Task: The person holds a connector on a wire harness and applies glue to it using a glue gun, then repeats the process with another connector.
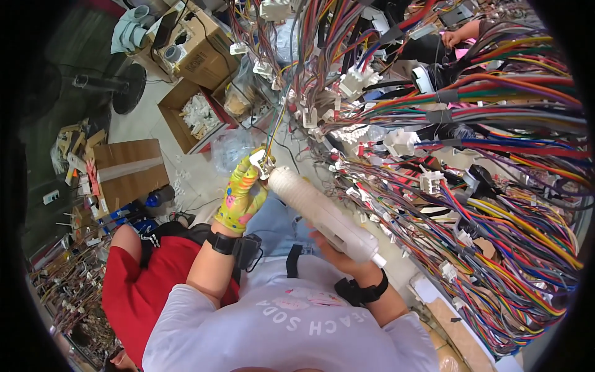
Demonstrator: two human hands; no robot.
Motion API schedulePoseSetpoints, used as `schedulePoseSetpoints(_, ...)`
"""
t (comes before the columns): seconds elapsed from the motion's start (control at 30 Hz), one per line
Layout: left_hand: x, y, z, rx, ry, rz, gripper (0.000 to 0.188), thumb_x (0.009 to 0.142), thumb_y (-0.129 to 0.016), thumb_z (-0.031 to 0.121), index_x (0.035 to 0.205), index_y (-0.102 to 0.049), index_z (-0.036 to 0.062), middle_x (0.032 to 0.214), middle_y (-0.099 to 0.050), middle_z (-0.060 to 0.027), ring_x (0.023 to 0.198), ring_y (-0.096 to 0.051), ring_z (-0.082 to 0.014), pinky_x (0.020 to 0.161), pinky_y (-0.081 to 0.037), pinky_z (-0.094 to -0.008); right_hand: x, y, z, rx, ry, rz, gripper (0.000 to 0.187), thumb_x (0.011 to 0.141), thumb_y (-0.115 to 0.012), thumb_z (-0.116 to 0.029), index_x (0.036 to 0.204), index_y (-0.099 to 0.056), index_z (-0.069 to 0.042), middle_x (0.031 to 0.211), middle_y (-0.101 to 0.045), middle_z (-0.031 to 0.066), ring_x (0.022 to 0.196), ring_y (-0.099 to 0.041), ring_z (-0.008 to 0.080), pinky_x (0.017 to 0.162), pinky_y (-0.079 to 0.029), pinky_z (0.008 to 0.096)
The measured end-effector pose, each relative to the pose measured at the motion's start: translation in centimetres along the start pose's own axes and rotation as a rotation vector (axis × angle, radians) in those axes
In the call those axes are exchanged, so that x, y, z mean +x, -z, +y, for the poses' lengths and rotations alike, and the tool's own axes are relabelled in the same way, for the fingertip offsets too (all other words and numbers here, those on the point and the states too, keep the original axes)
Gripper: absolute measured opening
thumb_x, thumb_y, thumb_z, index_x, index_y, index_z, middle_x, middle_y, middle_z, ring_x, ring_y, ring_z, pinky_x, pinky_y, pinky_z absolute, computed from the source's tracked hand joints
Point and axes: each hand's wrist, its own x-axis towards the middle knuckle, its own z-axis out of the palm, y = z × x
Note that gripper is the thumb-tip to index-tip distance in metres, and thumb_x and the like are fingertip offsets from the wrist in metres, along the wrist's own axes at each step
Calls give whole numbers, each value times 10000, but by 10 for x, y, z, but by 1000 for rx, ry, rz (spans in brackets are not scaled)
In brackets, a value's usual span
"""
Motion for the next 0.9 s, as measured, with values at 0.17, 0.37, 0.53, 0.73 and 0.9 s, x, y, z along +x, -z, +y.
schedulePoseSetpoints(0.17, 0, -5, -2, -89, 47, -21, 445, 840, -688, 159, 1250, -536, 78, 1143, -601, -88, 1045, -573, -194, 938, -449, -339, 7, -3, -5, 51, 22, 60, 460, 874, -557, -27, 1315, -429, -56, 1151, -579, 108, 1078, -566, 216, 843, -519, 363)
schedulePoseSetpoints(0.37, 3, -4, -5, -136, 86, 13, 465, 828, -701, 157, 1254, -529, 88, 1132, -601, -74, 1045, -568, -183, 933, -451, -327, 6, -6, -5, 123, -33, 109, 403, 865, -569, -40, 1258, -479, -51, 1122, -580, 105, 1052, -564, 218, 839, -521, 365)
schedulePoseSetpoints(0.53, 1, -8, -3, -93, 44, 3, 473, 828, -702, 166, 1260, -525, 92, 1137, -599, -74, 1041, -569, -180, 933, -451, -327, 5, -7, -7, 141, -51, 114, 385, 862, -573, -50, 1238, -489, -45, 1114, -574, 103, 1059, -555, 216, 844, -517, 365)
schedulePoseSetpoints(0.73, 2, -7, -1, -64, 57, -16, 489, 837, -693, 176, 1281, -510, 83, 1160, -593, -82, 1050, -565, -183, 946, -442, -338, 6, -6, -4, 104, -70, 106, 336, 863, -565, -54, 1193, -506, -39, 1078, -565, 90, 1027, -555, 204, 834, -516, 356)
schedulePoseSetpoints(0.9, 4, -8, 0, -76, 52, -6, 462, 849, -679, 171, 1275, -519, 87, 1157, -596, -83, 1057, -564, -189, 954, -437, -347, 6, -5, -7, 30, -41, 86, 311, 859, -557, -43, 1167, -514, -25, 1058, -563, 92, 1001, -558, 200, 826, -514, 348)
